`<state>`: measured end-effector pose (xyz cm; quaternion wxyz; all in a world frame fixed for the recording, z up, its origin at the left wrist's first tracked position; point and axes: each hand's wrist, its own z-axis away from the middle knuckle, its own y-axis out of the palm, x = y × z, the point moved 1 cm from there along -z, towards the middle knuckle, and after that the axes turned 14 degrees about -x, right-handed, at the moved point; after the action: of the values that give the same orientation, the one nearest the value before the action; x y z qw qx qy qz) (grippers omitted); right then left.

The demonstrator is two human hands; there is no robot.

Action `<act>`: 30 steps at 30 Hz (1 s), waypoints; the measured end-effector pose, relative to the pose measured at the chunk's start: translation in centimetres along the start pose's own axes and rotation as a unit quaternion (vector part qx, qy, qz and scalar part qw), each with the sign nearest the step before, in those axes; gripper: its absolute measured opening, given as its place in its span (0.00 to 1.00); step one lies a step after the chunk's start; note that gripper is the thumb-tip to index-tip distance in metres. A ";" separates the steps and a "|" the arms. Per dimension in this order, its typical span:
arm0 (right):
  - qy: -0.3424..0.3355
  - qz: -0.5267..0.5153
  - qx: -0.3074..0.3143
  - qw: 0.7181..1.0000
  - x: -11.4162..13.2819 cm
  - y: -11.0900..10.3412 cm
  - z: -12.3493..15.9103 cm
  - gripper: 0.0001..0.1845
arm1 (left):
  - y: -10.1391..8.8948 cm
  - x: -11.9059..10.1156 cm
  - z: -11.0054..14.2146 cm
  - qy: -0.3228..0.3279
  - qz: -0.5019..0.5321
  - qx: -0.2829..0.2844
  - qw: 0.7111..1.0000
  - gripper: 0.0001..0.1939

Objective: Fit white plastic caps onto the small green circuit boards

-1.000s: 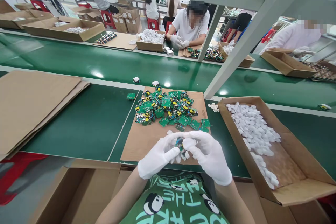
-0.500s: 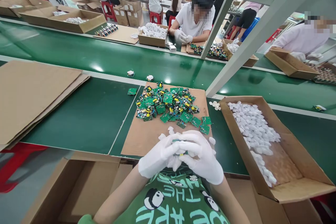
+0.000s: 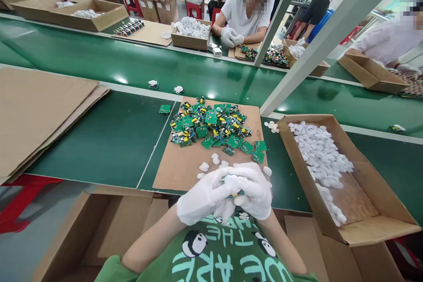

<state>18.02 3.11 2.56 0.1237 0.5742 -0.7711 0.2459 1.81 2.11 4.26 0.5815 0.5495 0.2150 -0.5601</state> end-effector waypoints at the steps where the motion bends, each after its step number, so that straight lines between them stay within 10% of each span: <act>1: -0.028 0.010 -0.003 1.000 0.0 0.0 -0.1 0.18 | 0.0 -0.1 0.1 -0.003 -0.023 0.008 1.000 0.26; 16: -0.080 0.067 0.103 0.989 0.9 -1.0 -1.9 0.14 | 0.9 -1.9 -0.1 0.095 -0.121 0.007 0.988 0.09; 30: -0.080 0.042 0.083 0.993 1.2 -1.0 -1.5 0.13 | 0.6 0.6 -0.1 -0.085 0.162 0.121 0.976 0.26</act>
<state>18.50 2.72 4.65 0.0035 0.5674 -0.7789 0.2672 2.51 1.79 3.99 0.6100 0.5938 0.0037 -0.5246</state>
